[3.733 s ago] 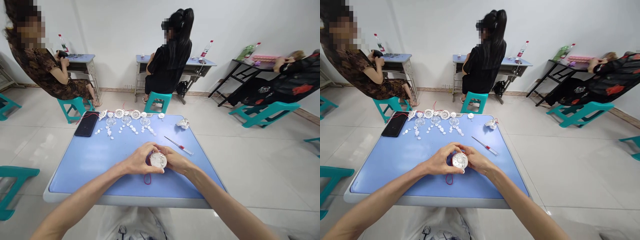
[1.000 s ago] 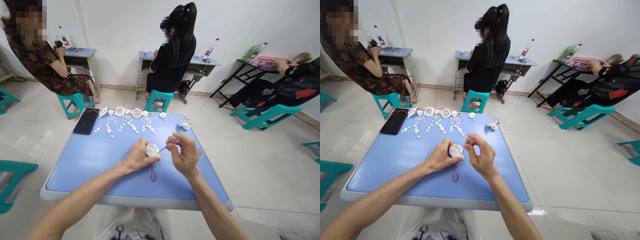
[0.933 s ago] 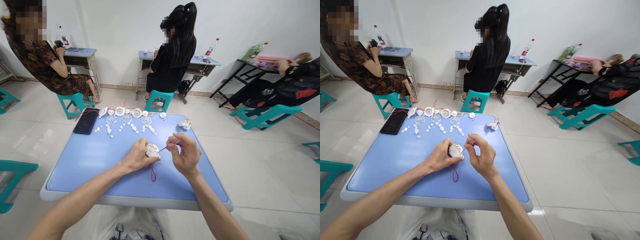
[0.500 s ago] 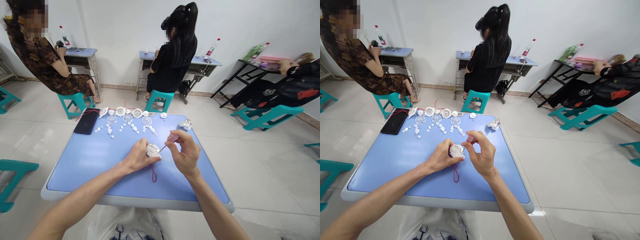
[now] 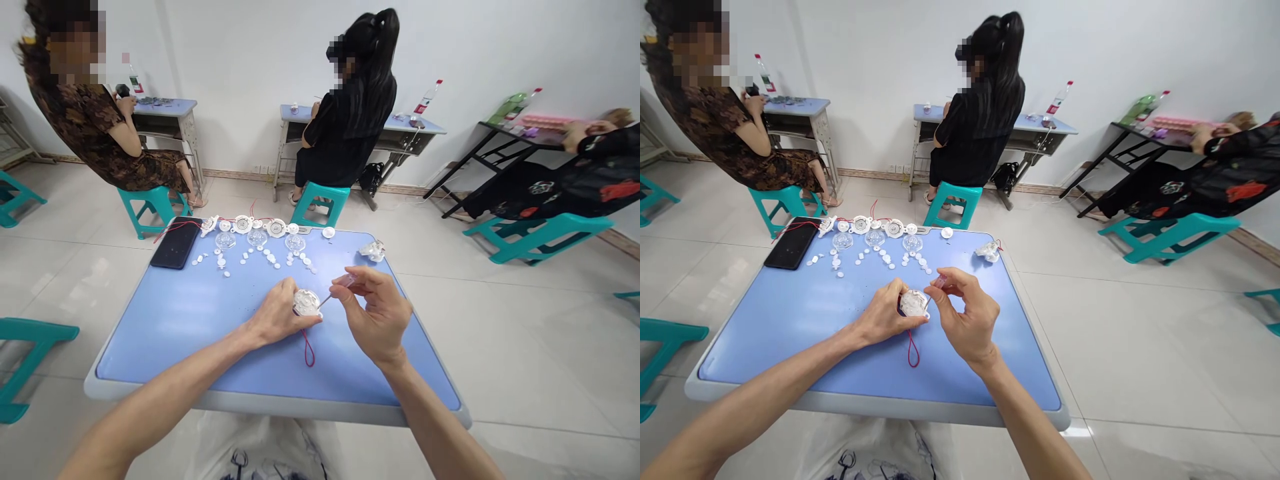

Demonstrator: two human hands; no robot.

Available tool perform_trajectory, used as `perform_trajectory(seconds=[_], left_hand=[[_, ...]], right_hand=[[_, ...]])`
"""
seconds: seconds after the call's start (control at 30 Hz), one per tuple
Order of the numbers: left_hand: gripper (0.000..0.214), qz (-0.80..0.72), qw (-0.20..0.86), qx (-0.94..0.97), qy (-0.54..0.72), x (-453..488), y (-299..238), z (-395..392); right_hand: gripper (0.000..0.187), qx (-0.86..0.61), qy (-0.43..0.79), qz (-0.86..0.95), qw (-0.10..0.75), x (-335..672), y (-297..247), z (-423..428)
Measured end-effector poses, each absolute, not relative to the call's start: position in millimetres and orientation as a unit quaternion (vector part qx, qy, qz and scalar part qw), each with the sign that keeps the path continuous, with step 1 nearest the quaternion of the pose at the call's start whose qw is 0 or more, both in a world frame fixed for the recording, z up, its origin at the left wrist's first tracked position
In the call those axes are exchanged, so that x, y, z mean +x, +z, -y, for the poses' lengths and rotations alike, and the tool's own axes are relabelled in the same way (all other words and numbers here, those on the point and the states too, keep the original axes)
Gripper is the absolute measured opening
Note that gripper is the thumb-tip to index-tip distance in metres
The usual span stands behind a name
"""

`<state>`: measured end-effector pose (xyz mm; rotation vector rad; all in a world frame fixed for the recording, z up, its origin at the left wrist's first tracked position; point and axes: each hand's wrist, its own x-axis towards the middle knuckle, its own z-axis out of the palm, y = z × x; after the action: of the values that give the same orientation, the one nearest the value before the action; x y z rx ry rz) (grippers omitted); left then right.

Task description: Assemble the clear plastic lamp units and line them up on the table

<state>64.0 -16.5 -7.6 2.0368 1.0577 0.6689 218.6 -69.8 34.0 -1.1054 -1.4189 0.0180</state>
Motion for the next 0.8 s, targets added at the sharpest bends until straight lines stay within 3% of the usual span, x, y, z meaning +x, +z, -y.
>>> perform_trajectory(seconds=[0.8], left_hand=[[0.045, -0.418, 0.388, 0.782, 0.253, 63.4, -5.5, 16.9]], right_hand=[[0.034, -0.412, 0.115, 0.68, 0.595, 228.5, 32.5, 72.0]])
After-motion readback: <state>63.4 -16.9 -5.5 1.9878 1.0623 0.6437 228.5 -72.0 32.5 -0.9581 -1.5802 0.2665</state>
